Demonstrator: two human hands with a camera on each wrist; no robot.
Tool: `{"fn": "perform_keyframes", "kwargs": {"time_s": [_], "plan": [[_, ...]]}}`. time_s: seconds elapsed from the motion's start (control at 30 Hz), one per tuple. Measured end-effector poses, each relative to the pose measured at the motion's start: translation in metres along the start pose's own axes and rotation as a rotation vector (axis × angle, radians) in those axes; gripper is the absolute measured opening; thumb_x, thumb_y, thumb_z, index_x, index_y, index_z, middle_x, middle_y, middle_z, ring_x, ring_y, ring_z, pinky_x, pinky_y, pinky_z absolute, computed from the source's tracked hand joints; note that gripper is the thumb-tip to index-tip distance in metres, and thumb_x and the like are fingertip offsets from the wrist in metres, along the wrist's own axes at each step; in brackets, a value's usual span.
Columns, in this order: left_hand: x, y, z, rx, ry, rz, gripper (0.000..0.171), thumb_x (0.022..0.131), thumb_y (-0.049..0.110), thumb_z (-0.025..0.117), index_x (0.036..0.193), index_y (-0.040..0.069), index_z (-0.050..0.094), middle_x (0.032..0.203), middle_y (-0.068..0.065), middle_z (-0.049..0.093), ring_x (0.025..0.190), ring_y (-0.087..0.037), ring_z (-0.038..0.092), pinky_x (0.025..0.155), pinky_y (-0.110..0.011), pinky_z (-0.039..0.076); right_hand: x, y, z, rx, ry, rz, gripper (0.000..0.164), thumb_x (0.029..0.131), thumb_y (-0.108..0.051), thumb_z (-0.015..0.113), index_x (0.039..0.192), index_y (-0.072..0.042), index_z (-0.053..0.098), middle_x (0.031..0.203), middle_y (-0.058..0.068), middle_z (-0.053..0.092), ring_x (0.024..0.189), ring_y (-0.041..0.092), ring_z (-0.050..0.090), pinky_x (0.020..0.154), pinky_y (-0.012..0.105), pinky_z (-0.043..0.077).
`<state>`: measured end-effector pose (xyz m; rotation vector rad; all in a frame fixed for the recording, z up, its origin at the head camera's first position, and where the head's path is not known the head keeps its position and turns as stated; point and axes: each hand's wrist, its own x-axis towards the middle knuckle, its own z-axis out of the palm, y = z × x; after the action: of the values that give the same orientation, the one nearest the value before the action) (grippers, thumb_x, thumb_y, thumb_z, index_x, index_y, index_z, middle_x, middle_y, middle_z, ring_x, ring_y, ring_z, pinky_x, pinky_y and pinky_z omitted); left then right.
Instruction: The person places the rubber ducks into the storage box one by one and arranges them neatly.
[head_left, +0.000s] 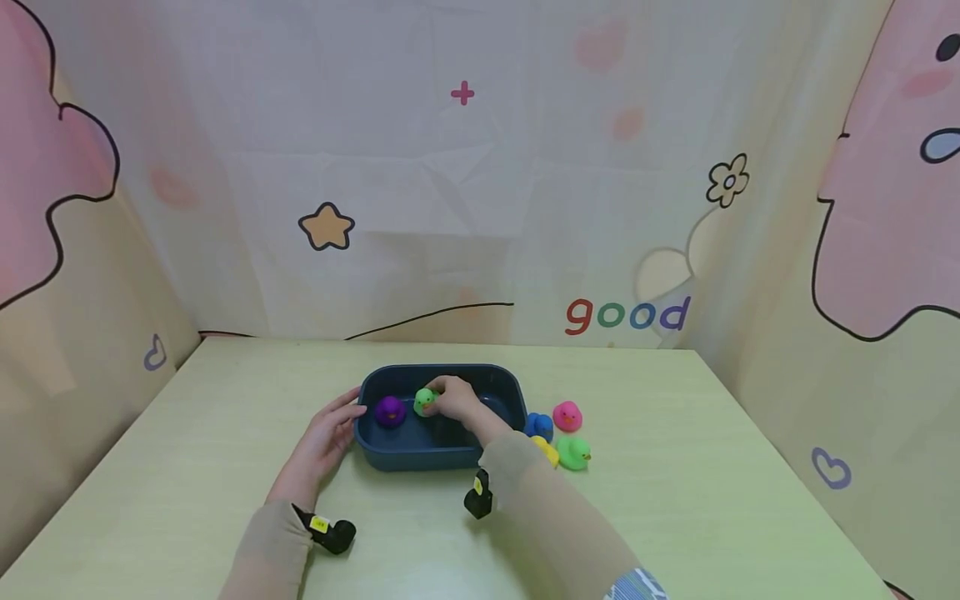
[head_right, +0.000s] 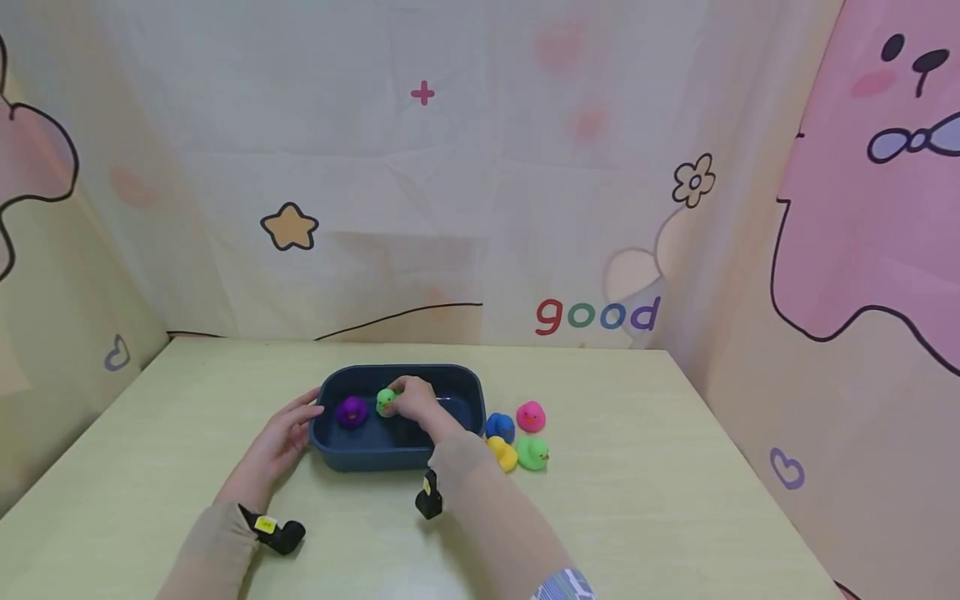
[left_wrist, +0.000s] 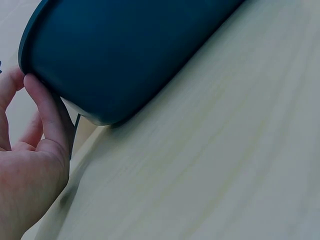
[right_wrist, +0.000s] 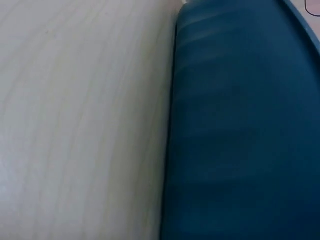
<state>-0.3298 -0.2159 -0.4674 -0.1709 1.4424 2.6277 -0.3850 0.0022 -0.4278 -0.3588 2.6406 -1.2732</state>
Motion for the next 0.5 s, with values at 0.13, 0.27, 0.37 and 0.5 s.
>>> {"fn": "perform_keyframes", "kwargs": {"time_s": [0.13, 0.27, 0.37, 0.5], "plan": [[0.0003, 0.0005, 0.0009, 0.007, -0.004, 0.001, 0.041, 0.096, -0.004, 0.048, 0.135, 0.008, 0.043, 0.096, 0.006, 0.067, 0.077, 0.001, 0.063, 0.068, -0.010, 0.052, 0.0002, 0.0004, 0.0006, -0.003, -0.003, 0.004, 0.035, 0.080, -0.002, 0.076, 0.114, 0.001, 0.067, 0.114, 0.016, 0.066, 0.094, 0.022, 0.057, 0.086, 0.035, 0.050], [0.0003, 0.0006, 0.0016, -0.013, -0.010, 0.012, 0.032, 0.096, -0.005, 0.048, 0.121, 0.013, 0.052, 0.094, 0.005, 0.067, 0.074, 0.001, 0.063, 0.067, -0.011, 0.053, 0.0006, 0.0009, 0.0008, -0.011, -0.007, 0.004, 0.035, 0.080, 0.000, 0.076, 0.114, 0.002, 0.066, 0.114, 0.017, 0.066, 0.093, 0.022, 0.057, 0.086, 0.035, 0.051], [-0.0001, 0.0005, 0.0020, -0.014, -0.004, 0.023, 0.030, 0.095, -0.006, 0.048, 0.117, 0.014, 0.053, 0.093, 0.004, 0.067, 0.073, 0.000, 0.064, 0.067, -0.012, 0.053, 0.0001, 0.0009, 0.0006, -0.021, -0.016, 0.005, 0.035, 0.080, 0.000, 0.076, 0.114, 0.003, 0.066, 0.114, 0.017, 0.066, 0.093, 0.021, 0.056, 0.086, 0.034, 0.051], [-0.0006, 0.0006, 0.0024, 0.007, 0.007, 0.017, 0.036, 0.095, -0.006, 0.049, 0.127, 0.011, 0.049, 0.093, 0.005, 0.068, 0.074, 0.000, 0.064, 0.067, -0.011, 0.053, -0.0019, 0.0004, -0.0007, -0.022, -0.035, 0.000, 0.035, 0.079, 0.003, 0.075, 0.112, 0.003, 0.065, 0.112, 0.018, 0.065, 0.092, 0.022, 0.056, 0.086, 0.034, 0.051]]}}
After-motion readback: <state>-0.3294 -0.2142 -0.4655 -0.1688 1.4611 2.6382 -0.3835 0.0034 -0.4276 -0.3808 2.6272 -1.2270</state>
